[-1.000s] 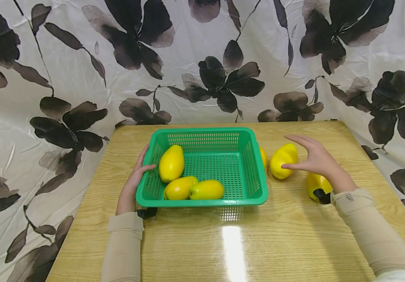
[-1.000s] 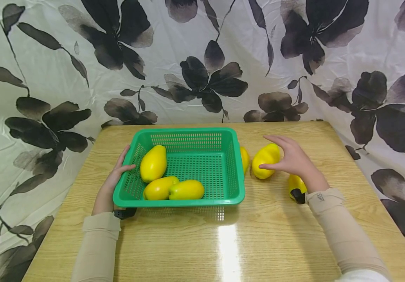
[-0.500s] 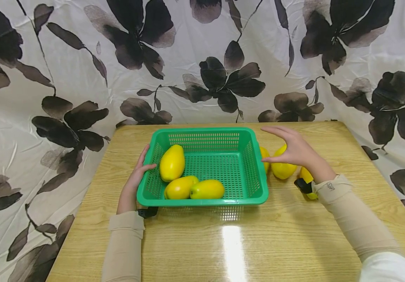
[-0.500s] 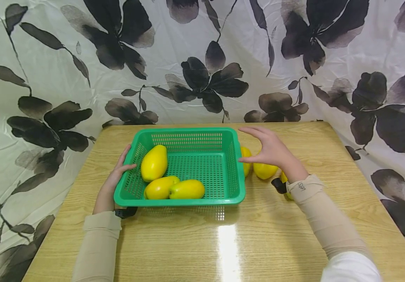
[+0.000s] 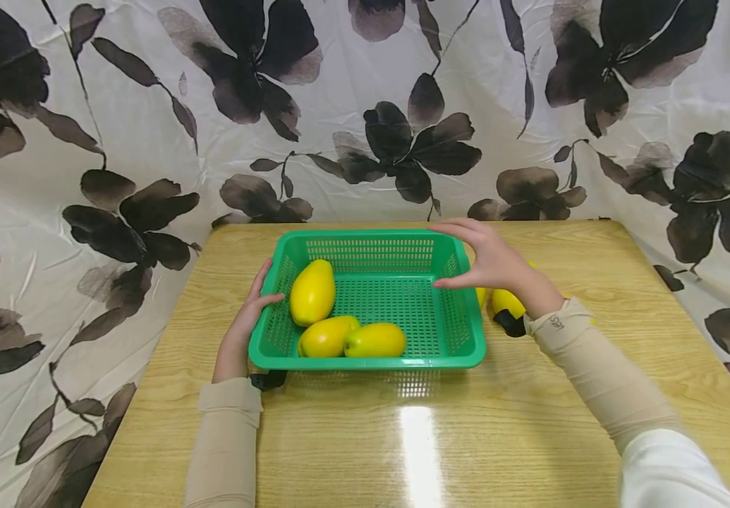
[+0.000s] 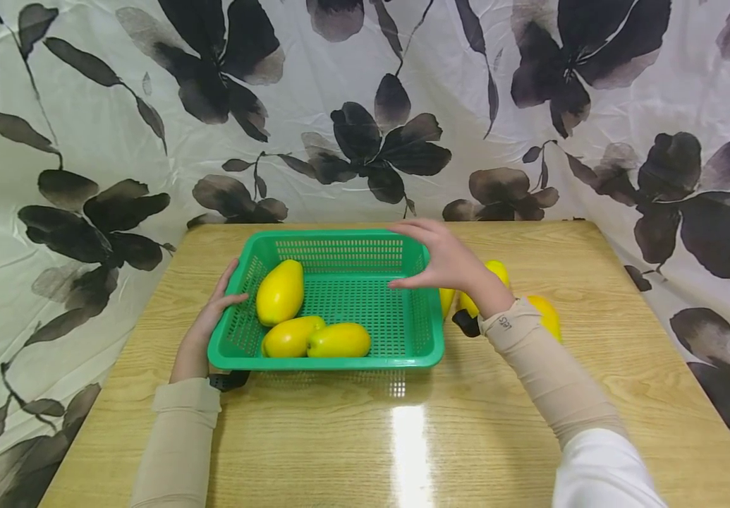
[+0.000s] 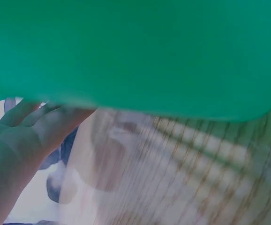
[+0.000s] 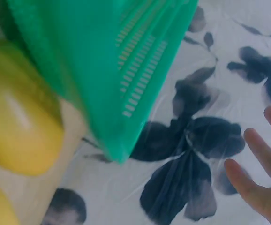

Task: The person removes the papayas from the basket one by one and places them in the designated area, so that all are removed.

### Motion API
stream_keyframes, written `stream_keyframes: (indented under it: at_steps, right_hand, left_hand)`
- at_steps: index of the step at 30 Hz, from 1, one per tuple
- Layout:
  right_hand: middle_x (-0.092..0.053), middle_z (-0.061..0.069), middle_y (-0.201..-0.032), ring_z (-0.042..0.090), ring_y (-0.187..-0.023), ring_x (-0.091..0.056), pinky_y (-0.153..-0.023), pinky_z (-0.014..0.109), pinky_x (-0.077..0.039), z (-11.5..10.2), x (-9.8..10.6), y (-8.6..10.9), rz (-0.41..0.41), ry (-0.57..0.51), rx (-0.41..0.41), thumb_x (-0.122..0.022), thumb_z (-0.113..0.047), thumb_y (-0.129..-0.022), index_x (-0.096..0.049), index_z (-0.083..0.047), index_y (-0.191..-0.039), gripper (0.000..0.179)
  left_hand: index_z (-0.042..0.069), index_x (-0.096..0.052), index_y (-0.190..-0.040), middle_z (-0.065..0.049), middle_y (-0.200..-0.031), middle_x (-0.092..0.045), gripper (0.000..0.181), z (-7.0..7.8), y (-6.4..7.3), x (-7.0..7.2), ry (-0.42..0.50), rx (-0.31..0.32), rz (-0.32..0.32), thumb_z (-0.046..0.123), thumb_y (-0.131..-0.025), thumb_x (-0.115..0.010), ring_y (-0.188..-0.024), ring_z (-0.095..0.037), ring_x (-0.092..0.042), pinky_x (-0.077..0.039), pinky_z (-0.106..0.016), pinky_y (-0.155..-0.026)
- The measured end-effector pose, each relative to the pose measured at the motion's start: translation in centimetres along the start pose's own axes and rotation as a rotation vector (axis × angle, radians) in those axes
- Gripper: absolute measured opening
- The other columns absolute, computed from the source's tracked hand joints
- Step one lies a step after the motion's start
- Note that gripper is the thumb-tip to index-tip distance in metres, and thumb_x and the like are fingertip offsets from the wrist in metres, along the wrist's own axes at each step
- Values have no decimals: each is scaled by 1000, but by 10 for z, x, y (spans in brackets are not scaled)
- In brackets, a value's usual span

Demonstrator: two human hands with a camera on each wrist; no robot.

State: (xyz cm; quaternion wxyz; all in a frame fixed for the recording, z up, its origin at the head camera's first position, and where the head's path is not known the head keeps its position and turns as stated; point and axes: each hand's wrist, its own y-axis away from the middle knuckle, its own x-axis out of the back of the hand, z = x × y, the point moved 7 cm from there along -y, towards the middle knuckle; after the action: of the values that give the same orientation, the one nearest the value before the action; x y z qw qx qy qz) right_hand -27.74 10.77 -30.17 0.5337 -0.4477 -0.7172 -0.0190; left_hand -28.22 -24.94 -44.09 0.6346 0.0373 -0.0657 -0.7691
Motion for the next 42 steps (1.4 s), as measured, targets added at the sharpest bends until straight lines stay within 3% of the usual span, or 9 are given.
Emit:
stream_keyframes:
  at_steps: [3,6,18,27,35,42]
  right_hand:
    - [-50,10,-127,27,-116,-45,-94,48,-36,-6,-6,-7,-14,-6,19,-86,-35,-56,-52,-8,-129,84]
    - [-49,11,-128,27,-117,-44,-95,47,-36,-14,-11,-15,-23,-19,51,-86,-35,-56,-53,-7,-128,84]
    - [-48,8,-130,24,-120,-43,-97,42,-36,-41,-43,-47,-142,-35,118,-81,-46,-60,-51,-12,-130,84]
    - [-48,5,-131,21,-121,-42,-98,39,-36,-56,-77,-62,-247,-86,130,-79,-46,-64,-50,-14,-132,80]
    - [-46,6,-133,21,-123,-40,-100,39,-34,-64,-102,-69,-310,-68,139,-77,-49,-65,-49,-16,-133,80]
    - [-46,8,-134,23,-123,-40,-100,40,-34,-67,-123,-64,-417,-45,114,-75,-51,-66,-48,-17,-134,80]
  left_hand:
    - [29,0,-148,3,-153,8,74,-1,0,-2,34,19,-14,4,-93,-43,-136,-25,-10,-32,-40,-100]
    - [30,0,-148,3,-153,8,74,0,0,-2,34,21,-15,4,-93,-42,-136,-25,-12,-36,-34,-95]
    - [27,-1,-148,2,-153,7,74,1,-5,-3,42,-4,-9,1,-92,-42,-136,-25,-12,-26,-41,-103]
    - [24,0,-148,1,-153,10,74,6,1,-6,36,-11,-5,0,-92,-42,-137,-26,-5,-20,-48,-105]
    - [18,2,-148,-3,-152,12,74,18,9,-12,49,-5,-2,-4,-91,-40,-137,-29,-4,-17,-50,-106]
    - [16,1,-148,-4,-152,12,74,22,12,-12,42,-5,8,-5,-90,-41,-137,-29,-1,-13,-50,-107]
